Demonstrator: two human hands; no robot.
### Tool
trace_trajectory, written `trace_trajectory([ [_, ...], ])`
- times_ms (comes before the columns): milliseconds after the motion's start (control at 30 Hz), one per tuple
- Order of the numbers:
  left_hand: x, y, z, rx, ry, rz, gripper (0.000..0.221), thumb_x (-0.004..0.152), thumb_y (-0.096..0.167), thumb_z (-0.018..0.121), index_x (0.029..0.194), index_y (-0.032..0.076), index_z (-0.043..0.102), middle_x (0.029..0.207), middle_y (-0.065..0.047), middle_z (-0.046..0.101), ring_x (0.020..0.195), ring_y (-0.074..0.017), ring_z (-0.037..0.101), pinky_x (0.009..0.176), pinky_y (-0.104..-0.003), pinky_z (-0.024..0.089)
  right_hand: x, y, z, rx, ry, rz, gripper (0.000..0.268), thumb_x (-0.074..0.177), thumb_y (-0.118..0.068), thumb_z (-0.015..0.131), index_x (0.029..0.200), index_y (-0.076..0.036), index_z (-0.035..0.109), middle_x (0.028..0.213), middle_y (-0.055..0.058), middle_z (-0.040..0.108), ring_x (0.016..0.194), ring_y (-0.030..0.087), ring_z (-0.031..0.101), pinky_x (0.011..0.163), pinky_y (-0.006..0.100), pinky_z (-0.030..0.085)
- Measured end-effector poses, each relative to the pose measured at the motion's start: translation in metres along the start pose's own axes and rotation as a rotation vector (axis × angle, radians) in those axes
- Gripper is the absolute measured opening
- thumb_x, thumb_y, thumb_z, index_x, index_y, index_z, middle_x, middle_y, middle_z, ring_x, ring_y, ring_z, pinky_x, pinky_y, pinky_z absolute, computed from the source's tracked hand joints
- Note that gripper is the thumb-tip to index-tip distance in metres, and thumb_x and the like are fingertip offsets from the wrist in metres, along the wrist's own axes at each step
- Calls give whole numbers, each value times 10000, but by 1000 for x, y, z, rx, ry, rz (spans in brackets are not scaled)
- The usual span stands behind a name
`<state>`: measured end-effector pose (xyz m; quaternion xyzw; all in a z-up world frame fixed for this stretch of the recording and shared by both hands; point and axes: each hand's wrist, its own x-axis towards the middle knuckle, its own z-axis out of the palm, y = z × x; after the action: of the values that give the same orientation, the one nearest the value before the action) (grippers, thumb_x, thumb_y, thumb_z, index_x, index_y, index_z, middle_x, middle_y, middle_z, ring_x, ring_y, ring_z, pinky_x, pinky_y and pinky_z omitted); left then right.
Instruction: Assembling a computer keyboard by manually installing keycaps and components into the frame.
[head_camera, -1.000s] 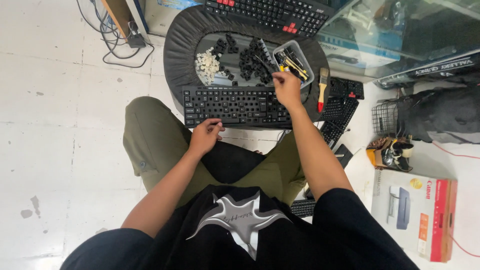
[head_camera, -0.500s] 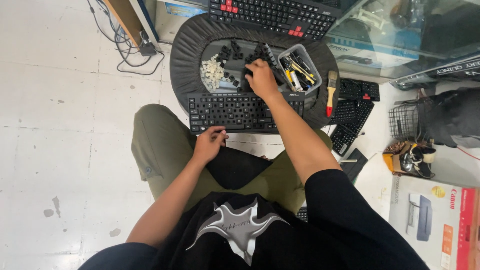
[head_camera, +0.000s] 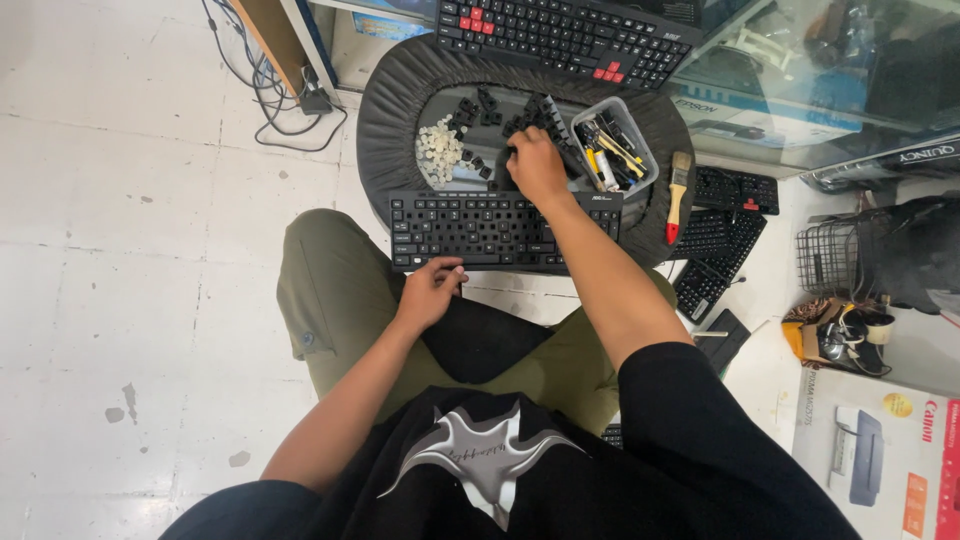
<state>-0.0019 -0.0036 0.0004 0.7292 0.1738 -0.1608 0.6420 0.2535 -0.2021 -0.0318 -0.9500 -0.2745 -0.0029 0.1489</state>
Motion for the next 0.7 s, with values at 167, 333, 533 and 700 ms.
trace_trajectory([
  [167,-4,7,1,-51,34,4,299,1003,245,651,1250,90,714,1000,-144,794,857,-244,774,800,-354,583,-9,17,12,568,317,428,237,786,-125,838,1018,-154,797,946,24,774,780,147,737,596,277,604],
  [333,-2,28,3,-55,70,98,305,1020,268,637,1260,94,708,1047,-151,782,875,-263,761,744,-368,590,-40,-32,-36,1707,324,684,232,847,8,768,1078,2,744,900,108,725,766,176,705,660,208,603],
  [533,0,111,15,-5,189,556,317,1026,199,677,1305,49,655,1123,-154,674,867,-285,720,716,-381,603,-87,-64,-53,2127,237,548,218,907,-35,723,1123,-56,729,1007,110,748,904,212,695,765,245,574],
  [700,0,144,29,-1,209,820,375,1016,117,701,1383,90,623,1201,-101,589,876,-252,690,753,-358,615,-106,-84,-71,2158,200,460,248,929,-29,658,1167,-52,726,1043,114,766,939,216,729,808,274,613],
])
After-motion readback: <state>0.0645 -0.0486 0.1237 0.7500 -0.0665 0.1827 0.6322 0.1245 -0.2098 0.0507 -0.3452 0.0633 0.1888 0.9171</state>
